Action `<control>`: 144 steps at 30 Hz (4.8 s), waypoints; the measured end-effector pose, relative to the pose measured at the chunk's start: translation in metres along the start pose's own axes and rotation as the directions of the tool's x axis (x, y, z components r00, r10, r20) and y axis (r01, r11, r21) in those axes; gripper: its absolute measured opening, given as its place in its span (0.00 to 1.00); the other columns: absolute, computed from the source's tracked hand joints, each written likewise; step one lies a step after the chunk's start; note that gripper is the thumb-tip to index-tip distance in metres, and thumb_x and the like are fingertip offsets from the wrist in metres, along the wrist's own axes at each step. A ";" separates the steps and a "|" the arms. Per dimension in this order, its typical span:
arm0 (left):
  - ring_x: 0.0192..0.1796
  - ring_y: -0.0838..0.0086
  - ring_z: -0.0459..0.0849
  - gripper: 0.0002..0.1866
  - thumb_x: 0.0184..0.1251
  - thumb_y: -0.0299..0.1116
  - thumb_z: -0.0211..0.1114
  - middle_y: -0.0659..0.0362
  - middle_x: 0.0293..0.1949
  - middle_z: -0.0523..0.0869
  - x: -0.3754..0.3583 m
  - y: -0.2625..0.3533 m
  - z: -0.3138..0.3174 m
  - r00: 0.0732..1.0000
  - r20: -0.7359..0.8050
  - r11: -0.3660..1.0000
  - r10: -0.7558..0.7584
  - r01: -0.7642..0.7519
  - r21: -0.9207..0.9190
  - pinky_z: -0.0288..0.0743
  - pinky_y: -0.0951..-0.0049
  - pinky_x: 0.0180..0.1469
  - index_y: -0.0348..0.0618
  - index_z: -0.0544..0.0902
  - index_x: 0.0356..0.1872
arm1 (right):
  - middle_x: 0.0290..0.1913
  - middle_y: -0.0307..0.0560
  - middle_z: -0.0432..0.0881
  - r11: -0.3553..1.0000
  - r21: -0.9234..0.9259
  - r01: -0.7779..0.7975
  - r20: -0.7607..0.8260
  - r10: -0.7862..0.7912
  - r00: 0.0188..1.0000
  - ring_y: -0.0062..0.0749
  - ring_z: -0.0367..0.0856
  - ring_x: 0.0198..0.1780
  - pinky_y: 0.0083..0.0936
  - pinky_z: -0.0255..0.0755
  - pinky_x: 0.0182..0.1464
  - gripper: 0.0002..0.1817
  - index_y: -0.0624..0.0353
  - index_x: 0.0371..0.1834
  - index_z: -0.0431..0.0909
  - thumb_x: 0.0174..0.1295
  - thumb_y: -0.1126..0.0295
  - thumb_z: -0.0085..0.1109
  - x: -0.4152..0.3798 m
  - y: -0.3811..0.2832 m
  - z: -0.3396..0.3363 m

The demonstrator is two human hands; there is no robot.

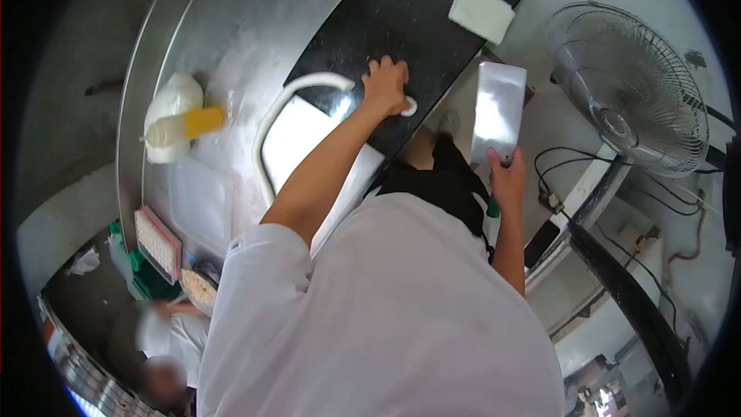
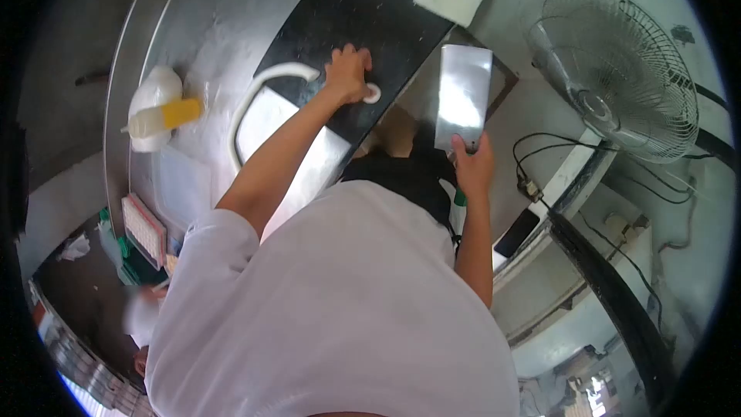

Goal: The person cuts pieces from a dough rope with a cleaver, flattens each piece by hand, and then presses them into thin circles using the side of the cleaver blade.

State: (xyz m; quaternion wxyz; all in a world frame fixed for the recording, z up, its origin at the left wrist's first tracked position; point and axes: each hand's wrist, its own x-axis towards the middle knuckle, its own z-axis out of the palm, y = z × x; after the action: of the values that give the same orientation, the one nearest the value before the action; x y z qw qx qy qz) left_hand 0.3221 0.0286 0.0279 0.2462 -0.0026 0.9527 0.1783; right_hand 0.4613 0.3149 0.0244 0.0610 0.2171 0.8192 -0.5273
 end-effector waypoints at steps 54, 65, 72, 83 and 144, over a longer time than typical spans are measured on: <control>0.85 0.45 0.46 0.57 0.50 0.76 0.67 0.49 0.84 0.51 0.010 -0.003 0.045 0.872 -0.186 0.861 0.453 -0.373 0.345 0.38 0.18 0.73 0.65 0.61 0.82 | 0.47 0.65 0.87 0.877 -0.405 0.260 0.568 0.018 0.823 0.63 0.86 0.51 0.46 0.79 0.54 0.41 0.64 0.57 0.78 0.40 0.54 0.86 0.019 -0.033 0.087; 0.85 0.45 0.45 0.59 0.48 0.75 0.70 0.49 0.85 0.51 0.071 -0.009 0.027 0.714 -0.152 0.709 0.684 -0.599 0.372 0.36 0.19 0.74 0.64 0.61 0.82 | 0.41 0.70 0.86 0.891 -0.322 0.319 0.517 -0.117 0.848 0.67 0.87 0.45 0.49 0.80 0.50 0.46 0.69 0.57 0.73 0.41 0.49 0.85 0.047 -0.040 0.103; 0.84 0.39 0.47 0.57 0.45 0.76 0.69 0.53 0.85 0.51 0.082 0.015 0.025 0.699 -0.160 0.702 0.697 -0.619 0.352 0.39 0.11 0.69 0.71 0.63 0.81 | 0.46 0.73 0.85 0.862 -0.338 0.378 0.399 -0.233 0.887 0.69 0.85 0.49 0.50 0.79 0.54 0.49 0.64 0.64 0.70 0.43 0.48 0.84 0.056 -0.025 0.100; 0.84 0.34 0.43 0.60 0.42 0.79 0.68 0.50 0.84 0.53 0.058 0.023 0.043 0.726 -0.100 0.714 0.680 -0.625 0.317 0.40 0.08 0.65 0.68 0.65 0.80 | 0.46 0.71 0.85 0.727 -0.454 0.514 0.385 -0.361 0.850 0.70 0.85 0.49 0.46 0.81 0.53 0.46 0.67 0.61 0.70 0.44 0.52 0.84 0.049 0.009 0.087; 0.65 0.64 0.80 0.31 0.68 0.38 0.72 0.58 0.61 0.83 0.073 -0.022 -0.023 0.167 0.194 0.082 0.967 -0.920 0.382 0.70 0.60 0.68 0.53 0.73 0.71 | 0.57 0.57 0.84 0.937 -0.110 0.331 0.522 -0.229 0.822 0.45 0.83 0.57 0.40 0.75 0.60 0.32 0.63 0.68 0.72 0.67 0.56 0.70 0.106 0.018 0.079</control>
State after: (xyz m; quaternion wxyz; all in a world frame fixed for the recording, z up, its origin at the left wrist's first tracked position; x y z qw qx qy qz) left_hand 0.2497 0.0062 0.0051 0.0150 0.6534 0.7519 0.0861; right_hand 0.3629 0.2815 -0.0600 0.2141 -0.0575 0.8456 -0.4856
